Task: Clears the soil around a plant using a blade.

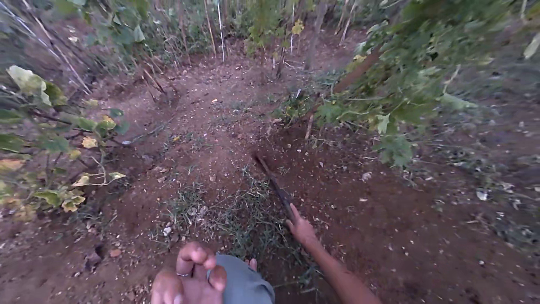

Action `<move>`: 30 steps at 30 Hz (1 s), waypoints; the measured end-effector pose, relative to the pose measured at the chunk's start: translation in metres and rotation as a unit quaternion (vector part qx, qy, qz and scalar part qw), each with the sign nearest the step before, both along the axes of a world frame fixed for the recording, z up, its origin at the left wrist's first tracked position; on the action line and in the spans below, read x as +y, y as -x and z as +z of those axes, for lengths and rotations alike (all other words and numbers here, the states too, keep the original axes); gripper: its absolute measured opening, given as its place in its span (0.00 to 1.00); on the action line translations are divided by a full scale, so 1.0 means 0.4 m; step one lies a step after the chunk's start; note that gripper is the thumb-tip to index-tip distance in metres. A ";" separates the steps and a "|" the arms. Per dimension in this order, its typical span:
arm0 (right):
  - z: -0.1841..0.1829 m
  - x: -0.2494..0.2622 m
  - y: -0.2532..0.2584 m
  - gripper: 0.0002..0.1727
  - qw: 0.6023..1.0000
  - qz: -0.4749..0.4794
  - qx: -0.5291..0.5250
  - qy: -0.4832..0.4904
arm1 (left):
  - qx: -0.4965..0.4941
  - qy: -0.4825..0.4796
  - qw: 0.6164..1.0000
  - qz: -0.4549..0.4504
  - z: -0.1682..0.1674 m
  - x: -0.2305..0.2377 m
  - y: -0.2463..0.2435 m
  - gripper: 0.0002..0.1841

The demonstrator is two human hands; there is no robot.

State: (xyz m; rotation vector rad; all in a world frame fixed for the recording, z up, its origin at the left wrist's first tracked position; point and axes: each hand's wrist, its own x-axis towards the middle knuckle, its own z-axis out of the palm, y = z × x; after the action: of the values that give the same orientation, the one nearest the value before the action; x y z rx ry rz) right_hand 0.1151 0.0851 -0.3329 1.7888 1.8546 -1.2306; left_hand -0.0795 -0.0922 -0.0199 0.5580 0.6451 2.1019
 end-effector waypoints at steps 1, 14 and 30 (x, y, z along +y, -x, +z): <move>-0.008 -0.025 0.008 0.38 0.993 -0.096 0.076 0.000 | 0.002 0.001 1.000 0.000 0.002 -0.007 0.000 0.10; 0.596 0.224 -0.041 0.31 0.967 0.128 0.066 -0.209 | 0.020 -0.002 1.000 0.014 -0.021 0.021 0.035 0.12; 0.040 0.011 0.012 0.21 0.928 -0.306 0.206 0.060 | 0.145 0.139 0.956 0.212 -0.132 -0.011 0.172 0.09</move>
State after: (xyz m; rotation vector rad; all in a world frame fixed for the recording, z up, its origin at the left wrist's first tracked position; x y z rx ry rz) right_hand 0.1103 0.0894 -0.3167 2.2578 1.3714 -2.0244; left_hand -0.1482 -0.0966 -0.0728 0.6122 1.3039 2.2808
